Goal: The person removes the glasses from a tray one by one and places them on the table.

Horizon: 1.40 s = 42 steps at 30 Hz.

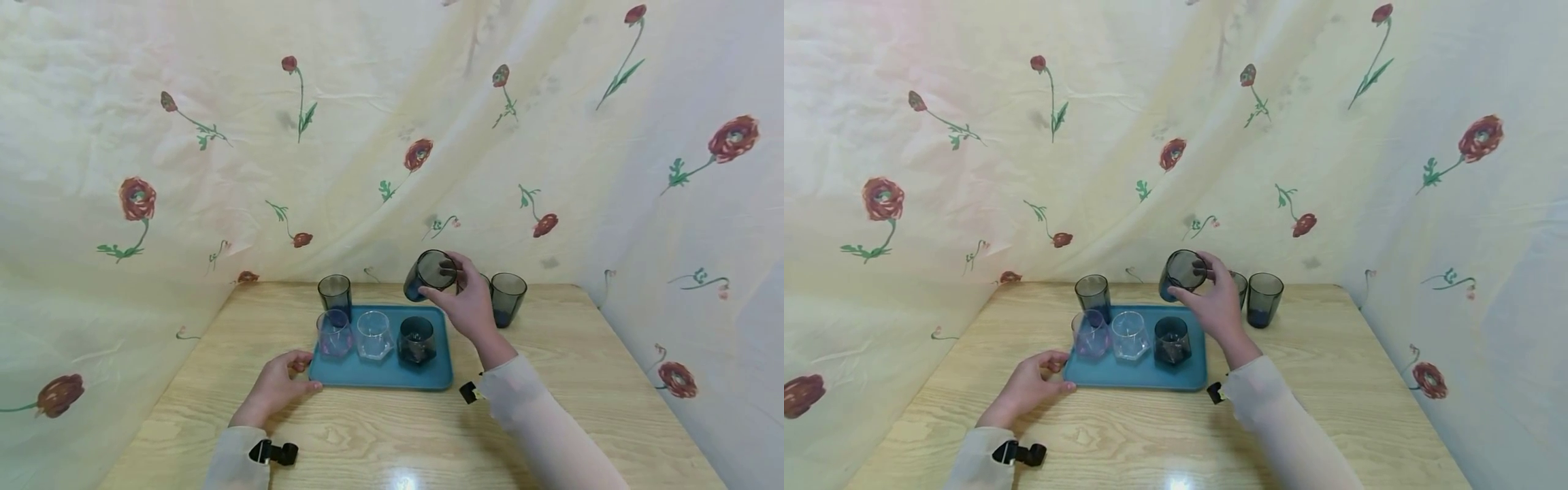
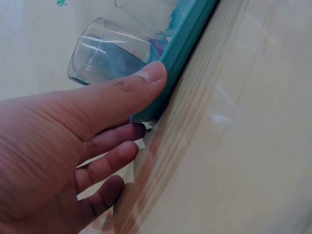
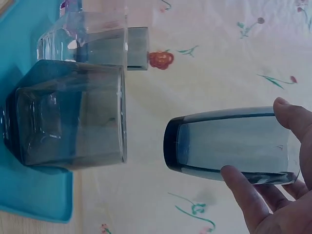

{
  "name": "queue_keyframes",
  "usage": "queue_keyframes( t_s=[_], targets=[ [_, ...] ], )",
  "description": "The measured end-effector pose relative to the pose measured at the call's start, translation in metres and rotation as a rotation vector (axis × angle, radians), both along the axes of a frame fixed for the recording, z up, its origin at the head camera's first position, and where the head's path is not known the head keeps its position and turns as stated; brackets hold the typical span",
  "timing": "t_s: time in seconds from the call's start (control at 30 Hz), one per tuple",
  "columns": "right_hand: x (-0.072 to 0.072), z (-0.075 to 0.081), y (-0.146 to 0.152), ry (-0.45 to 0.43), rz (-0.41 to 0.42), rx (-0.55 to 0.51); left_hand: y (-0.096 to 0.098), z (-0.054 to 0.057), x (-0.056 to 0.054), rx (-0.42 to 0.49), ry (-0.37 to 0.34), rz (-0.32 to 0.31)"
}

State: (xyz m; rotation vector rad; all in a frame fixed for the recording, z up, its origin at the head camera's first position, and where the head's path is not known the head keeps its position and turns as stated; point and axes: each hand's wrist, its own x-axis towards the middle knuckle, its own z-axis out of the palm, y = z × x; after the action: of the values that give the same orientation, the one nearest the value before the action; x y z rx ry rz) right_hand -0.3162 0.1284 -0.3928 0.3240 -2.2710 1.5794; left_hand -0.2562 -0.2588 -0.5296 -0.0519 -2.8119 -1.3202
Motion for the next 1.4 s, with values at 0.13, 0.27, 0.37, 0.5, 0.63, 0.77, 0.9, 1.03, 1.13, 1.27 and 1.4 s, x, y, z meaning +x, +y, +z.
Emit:
queue_keyframes(
  t_s=[0.13, 0.27, 0.37, 0.5, 0.63, 0.77, 0.9, 1.03, 1.13, 1.27, 1.4],
  targets=[
    [0.007, -0.001, 0.012, 0.033, -0.042, 0.001, 0.0, 0.0, 0.001, 0.0, -0.005, 0.003],
    [0.012, -0.002, 0.025, 0.034, -0.086, -0.002, 0.0, 0.0, 0.001, 0.0, -0.004, -0.002],
    [0.015, -0.003, 0.032, 0.029, -0.107, -0.023, -0.001, 0.001, 0.001, -0.002, -0.003, -0.005],
    [0.017, -0.003, 0.042, 0.036, -0.121, -0.039, 0.0, 0.001, 0.0, -0.002, -0.005, -0.003],
    [0.019, 0.002, 0.05, 0.065, -0.128, -0.039, 0.0, 0.001, -0.001, -0.005, -0.004, 0.002],
    [0.02, 0.006, 0.059, 0.083, -0.146, -0.041, 0.0, 0.0, 0.0, -0.019, 0.004, -0.001],
    [0.022, 0.012, 0.071, 0.084, -0.183, -0.065, 0.0, 0.0, 0.0, -0.018, 0.0, -0.005],
    [0.024, 0.018, 0.082, 0.06, -0.237, -0.092, 0.0, -0.001, -0.001, -0.014, -0.005, -0.005],
    [0.023, 0.021, 0.091, 0.052, -0.27, -0.115, 0.0, -0.001, 0.0, -0.015, -0.006, -0.004],
    [0.021, 0.021, 0.1, 0.048, -0.297, -0.148, -0.001, -0.001, 0.0, -0.017, -0.005, 0.001],
    [0.02, 0.022, 0.109, 0.049, -0.329, -0.163, 0.0, -0.001, -0.001, -0.018, -0.006, 0.002]
  ],
)
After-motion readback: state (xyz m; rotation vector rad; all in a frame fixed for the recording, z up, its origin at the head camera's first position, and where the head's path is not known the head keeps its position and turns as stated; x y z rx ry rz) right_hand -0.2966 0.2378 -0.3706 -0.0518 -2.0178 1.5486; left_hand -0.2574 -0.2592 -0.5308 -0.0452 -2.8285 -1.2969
